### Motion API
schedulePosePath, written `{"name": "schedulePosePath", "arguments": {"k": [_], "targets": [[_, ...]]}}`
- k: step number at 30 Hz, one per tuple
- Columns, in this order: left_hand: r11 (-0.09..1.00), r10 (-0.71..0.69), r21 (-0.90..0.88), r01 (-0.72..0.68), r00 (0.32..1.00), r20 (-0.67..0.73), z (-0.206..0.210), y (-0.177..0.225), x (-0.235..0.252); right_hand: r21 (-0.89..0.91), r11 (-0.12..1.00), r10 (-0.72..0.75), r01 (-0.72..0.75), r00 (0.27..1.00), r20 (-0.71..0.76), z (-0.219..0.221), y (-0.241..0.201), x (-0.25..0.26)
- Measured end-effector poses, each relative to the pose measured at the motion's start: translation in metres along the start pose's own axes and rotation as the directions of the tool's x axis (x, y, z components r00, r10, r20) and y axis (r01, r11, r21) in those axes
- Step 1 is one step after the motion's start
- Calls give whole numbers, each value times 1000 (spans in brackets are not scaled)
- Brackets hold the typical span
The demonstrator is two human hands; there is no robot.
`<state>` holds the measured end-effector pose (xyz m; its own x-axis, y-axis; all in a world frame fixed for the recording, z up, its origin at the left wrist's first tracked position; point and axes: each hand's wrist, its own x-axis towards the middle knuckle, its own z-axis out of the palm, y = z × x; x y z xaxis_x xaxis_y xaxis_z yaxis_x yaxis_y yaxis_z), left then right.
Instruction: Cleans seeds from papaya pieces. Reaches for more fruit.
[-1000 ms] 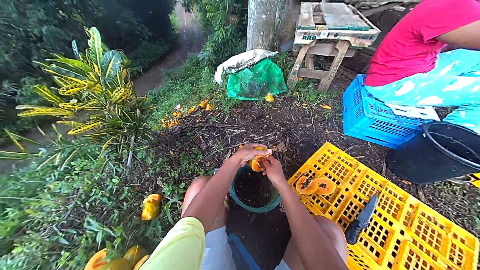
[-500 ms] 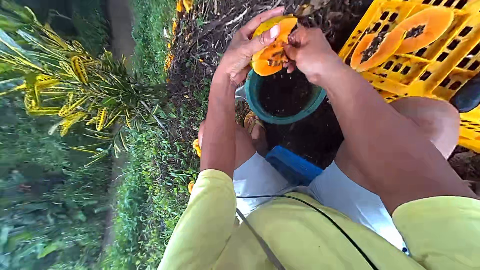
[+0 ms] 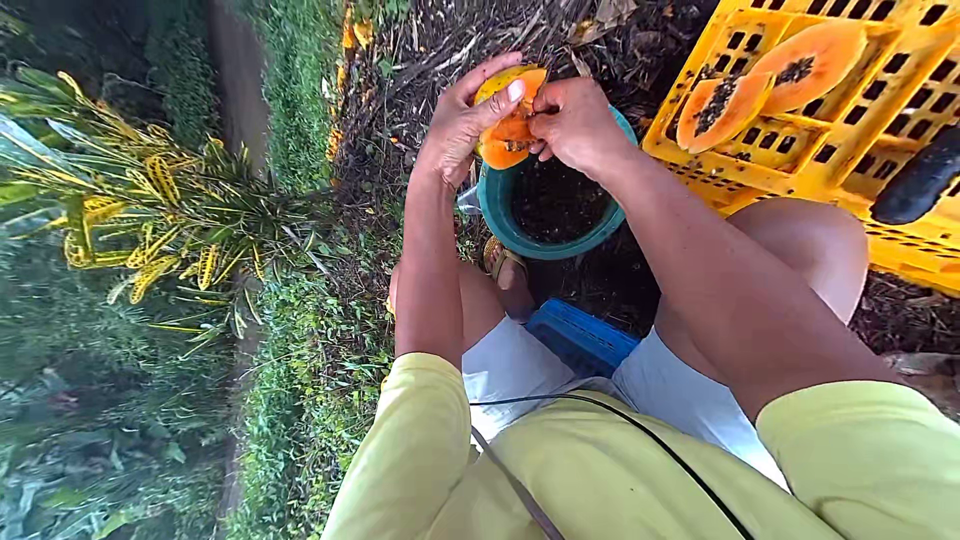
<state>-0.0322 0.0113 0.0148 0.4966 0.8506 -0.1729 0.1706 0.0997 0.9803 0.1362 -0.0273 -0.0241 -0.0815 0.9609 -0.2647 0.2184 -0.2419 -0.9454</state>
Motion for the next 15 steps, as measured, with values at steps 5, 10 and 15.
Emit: {"name": "schedulePosePath", "arguments": {"k": [5,10,15], "targets": [[1000,1,-31,-3,999,-33,-2,-3,0,218,976,1,-3,1000,11,4,4,-2],[1000,-8,-10,8,1000,-20,9,0,-3,35,985,-161,166,981,-111,14,15,5],[997,30,-64,-29,999,13,3,1,-4,55,999,5,-4,1000,-18,3,9,-4]]}}
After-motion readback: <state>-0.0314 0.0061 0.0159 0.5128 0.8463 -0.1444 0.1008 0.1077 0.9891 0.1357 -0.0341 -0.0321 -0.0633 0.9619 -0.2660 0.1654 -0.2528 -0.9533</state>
